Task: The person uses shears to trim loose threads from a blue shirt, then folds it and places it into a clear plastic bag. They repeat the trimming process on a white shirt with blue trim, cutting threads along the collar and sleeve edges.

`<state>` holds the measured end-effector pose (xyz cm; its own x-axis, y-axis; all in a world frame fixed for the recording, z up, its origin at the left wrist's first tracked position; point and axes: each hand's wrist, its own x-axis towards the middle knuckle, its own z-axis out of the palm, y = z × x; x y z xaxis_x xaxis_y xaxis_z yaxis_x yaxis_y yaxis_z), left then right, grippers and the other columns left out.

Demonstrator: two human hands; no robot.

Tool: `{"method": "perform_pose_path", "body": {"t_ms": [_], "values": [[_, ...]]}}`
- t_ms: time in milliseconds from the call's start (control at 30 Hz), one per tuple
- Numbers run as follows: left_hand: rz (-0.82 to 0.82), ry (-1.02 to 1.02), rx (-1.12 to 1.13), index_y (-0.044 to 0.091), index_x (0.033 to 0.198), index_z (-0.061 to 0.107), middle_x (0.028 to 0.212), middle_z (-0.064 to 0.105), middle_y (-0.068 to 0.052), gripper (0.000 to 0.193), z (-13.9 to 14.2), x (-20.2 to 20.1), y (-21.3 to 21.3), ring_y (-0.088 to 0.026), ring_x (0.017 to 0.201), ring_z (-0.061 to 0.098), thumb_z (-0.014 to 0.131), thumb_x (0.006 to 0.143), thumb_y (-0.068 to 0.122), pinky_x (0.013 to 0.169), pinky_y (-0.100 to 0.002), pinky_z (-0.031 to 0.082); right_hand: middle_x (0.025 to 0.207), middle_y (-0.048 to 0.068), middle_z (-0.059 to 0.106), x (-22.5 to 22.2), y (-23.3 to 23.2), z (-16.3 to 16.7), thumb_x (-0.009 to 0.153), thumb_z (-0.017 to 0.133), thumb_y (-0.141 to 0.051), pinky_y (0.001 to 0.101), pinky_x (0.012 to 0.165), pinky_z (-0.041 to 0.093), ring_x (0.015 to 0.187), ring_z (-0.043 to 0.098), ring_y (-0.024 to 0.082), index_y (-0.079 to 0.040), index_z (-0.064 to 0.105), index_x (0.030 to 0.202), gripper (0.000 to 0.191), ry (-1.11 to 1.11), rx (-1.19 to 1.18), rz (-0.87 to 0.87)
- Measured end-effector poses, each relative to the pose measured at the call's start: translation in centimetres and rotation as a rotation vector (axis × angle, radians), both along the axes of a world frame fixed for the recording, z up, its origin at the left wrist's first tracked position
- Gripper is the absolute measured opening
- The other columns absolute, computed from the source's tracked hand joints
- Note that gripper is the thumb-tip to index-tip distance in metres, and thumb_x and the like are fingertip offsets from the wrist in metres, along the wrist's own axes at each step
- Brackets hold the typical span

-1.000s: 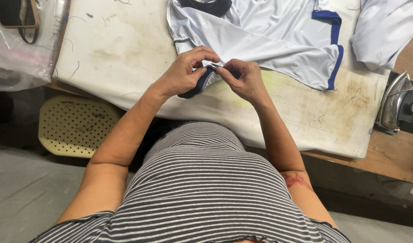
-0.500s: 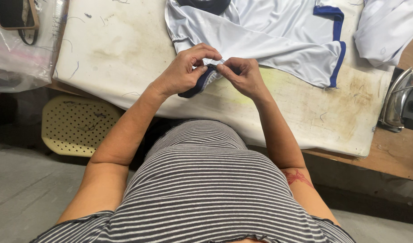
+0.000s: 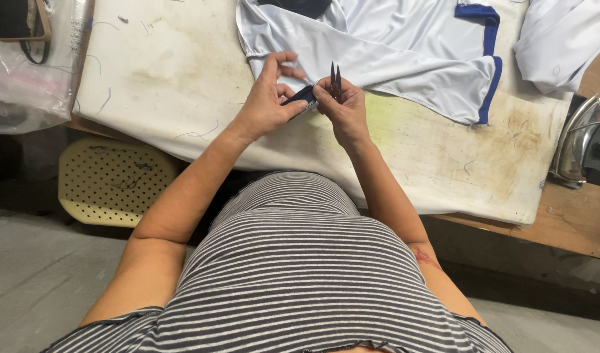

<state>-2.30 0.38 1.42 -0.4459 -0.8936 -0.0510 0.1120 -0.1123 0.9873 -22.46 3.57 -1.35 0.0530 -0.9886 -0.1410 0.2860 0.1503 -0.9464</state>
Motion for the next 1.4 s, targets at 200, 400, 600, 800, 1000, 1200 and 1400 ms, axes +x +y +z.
{"method": "perform_pose_path", "body": {"t_ms": [200, 400, 600, 800, 1000, 1200, 1400], "values": [[0.146, 0.085, 0.199, -0.003, 0.100, 0.075, 0.088, 0.077, -0.005, 0.011, -1.5, -0.9, 0.0, -0.007, 0.077, 0.071, 0.074, 0.089, -0.001, 0.072, -0.020, 0.059, 0.080, -0.004, 0.060, -0.5, 0.3, 1.3, 0.105, 0.070, -0.018, 0.0203, 0.059, 0.037, 0.067, 0.048, 0.003, -0.003, 0.067, 0.103, 0.016, 0.304, -0.099, -0.071], [0.124, 0.198, 0.341, -0.005, 0.103, 0.076, 0.092, 0.077, -0.011, 0.015, -1.0, -0.7, -0.5, -0.010, 0.077, 0.072, 0.075, 0.089, 0.000, 0.072, -0.022, 0.060, 0.073, 0.003, 0.061, -0.4, 2.0, 3.7, 0.098, 0.079, -0.016, 0.0263, 0.055, 0.044, 0.059, 0.055, 0.011, 0.001, 0.064, 0.092, 0.024, 0.927, -0.562, -0.201], [0.087, 0.214, 0.357, -0.005, 0.103, 0.076, 0.093, 0.078, -0.011, 0.016, -0.7, -1.1, -0.4, -0.011, 0.079, 0.073, 0.073, 0.089, 0.001, 0.074, -0.023, 0.061, 0.078, 0.007, 0.063, -0.1, 1.7, 4.5, 0.098, 0.082, -0.017, 0.0296, 0.056, 0.047, 0.061, 0.059, 0.016, -0.001, 0.065, 0.094, 0.024, 1.072, -0.763, -0.253], [0.132, 0.032, 0.101, -0.003, 0.102, 0.077, 0.089, 0.077, -0.006, 0.013, 0.0, -1.3, 0.2, -0.007, 0.076, 0.071, 0.072, 0.091, 0.003, 0.071, -0.021, 0.060, 0.069, 0.006, 0.064, -0.2, 1.4, 4.4, 0.098, 0.082, -0.019, 0.0278, 0.054, 0.046, 0.057, 0.059, 0.013, 0.000, 0.065, 0.088, 0.027, 0.947, -0.586, -0.175], [0.215, -0.178, -0.094, 0.000, 0.099, 0.078, 0.081, 0.076, -0.004, 0.010, 1.2, -1.4, 0.4, -0.005, 0.070, 0.067, 0.073, 0.092, 0.006, 0.064, -0.020, 0.055, 0.068, 0.007, 0.066, -0.5, 1.5, 4.5, 0.098, 0.082, -0.021, 0.0270, 0.053, 0.046, 0.056, 0.061, 0.012, -0.001, 0.066, 0.086, 0.028, 0.994, -0.573, -0.190], [0.213, -0.250, -0.192, 0.001, 0.096, 0.077, 0.083, 0.078, -0.005, 0.009, 1.8, -1.6, 0.7, -0.008, 0.072, 0.072, 0.073, 0.091, 0.007, 0.068, -0.022, 0.059, 0.072, 0.007, 0.067, -0.1, 1.7, 4.8, 0.098, 0.082, -0.019, 0.0271, 0.054, 0.048, 0.059, 0.064, 0.013, -0.001, 0.067, 0.088, 0.025, 0.990, -0.598, -0.179], [0.226, -0.292, -0.231, 0.001, 0.095, 0.077, 0.085, 0.078, -0.006, 0.009, 2.1, -1.6, 1.0, -0.010, 0.073, 0.072, 0.073, 0.090, 0.007, 0.069, -0.024, 0.060, 0.075, 0.006, 0.067, -0.5, 1.6, 5.0, 0.098, 0.083, -0.016, 0.0303, 0.056, 0.048, 0.061, 0.062, 0.015, -0.003, 0.067, 0.088, 0.024, 1.107, -0.736, -0.176]]}}
